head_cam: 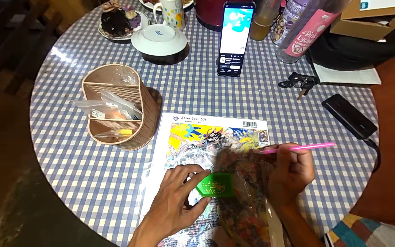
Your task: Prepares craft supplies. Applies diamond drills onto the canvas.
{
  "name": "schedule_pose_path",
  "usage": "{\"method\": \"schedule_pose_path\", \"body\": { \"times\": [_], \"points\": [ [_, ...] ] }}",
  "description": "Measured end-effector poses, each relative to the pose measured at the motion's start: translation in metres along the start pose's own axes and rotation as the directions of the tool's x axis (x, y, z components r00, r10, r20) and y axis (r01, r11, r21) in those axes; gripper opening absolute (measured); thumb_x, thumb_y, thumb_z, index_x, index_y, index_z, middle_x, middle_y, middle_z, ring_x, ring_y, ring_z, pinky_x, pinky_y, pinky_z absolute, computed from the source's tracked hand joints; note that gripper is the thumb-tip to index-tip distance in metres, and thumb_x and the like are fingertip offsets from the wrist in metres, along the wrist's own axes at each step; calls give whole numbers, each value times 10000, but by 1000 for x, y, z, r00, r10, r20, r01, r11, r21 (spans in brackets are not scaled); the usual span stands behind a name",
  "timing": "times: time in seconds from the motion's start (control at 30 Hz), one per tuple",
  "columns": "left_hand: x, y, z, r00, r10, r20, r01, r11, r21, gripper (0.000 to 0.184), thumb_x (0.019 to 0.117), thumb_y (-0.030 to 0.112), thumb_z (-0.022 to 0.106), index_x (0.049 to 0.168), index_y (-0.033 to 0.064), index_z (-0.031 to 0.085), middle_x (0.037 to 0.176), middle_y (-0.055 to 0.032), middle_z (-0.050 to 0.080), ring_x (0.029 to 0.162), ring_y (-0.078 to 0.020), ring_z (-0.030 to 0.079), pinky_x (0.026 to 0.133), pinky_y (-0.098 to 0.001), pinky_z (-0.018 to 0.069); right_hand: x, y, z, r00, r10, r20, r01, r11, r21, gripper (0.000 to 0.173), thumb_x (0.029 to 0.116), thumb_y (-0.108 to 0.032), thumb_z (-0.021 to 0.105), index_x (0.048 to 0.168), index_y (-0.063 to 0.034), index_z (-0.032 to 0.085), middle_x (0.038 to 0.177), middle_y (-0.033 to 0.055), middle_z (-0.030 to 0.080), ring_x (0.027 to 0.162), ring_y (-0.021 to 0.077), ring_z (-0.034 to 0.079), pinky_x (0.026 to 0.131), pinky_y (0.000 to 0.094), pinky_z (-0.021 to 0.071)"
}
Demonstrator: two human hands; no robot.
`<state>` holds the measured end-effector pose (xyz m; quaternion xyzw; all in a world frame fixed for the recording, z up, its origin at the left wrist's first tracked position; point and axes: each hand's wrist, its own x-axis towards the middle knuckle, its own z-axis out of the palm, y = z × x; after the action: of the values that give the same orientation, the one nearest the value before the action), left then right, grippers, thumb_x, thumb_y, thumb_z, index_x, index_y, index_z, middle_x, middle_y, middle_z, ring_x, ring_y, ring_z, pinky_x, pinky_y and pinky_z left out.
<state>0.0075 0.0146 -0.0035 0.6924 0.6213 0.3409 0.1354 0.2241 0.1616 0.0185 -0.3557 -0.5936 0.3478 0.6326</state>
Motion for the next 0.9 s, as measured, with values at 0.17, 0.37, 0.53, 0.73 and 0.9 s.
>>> {"method": "schedule_pose_path", "body": {
  "times": [0.17,0.37,0.53,0.73,0.9],
  "points": [
    [1,1,-1,1000,13,-3,-13,1000,-2,470,931,544,622,1299,260,689,1245,32,659,1043,-112,580,874,-342,424,-2,-4,2,1000,29,9,-29,999,-29,48,1041,-47,510,1045,-78,546,835,-49,737,707,117,750,646,293,668],
    [0,1,-2,1000,23,-1,-23,999,-27,446,925,509,642,1261,222,706,1278,-4,662,1057,-137,597,875,-348,441,-4,-4,3,996,-17,88,24,996,-81,42,1031,-74,546,1059,-101,561,862,-123,726,743,42,733,673,235,651],
    [0,2,-2,1000,28,12,-28,999,-38,470,934,506,640,1307,223,688,1256,-26,662,1058,-147,597,876,-350,444,-10,-16,3,959,-14,285,44,994,-96,89,1050,-226,596,1106,-157,599,956,-140,739,818,19,732,702,205,644],
    [0,3,-2,1000,6,21,-6,999,-36,437,930,491,654,1272,224,698,1280,-6,662,1077,-133,597,897,-356,440,-28,-24,-3,857,-9,515,62,994,-86,155,1040,-229,629,1120,-97,637,968,-49,754,851,14,726,731,179,624],
    [1,4,-2,999,-12,38,13,999,-38,495,940,530,642,1337,239,691,1252,0,664,1052,-128,578,882,-365,418,-41,-19,-3,854,-43,518,93,993,-71,160,1041,-193,624,1083,-39,636,976,13,754,905,29,729,805,188,623]
  ]
}}
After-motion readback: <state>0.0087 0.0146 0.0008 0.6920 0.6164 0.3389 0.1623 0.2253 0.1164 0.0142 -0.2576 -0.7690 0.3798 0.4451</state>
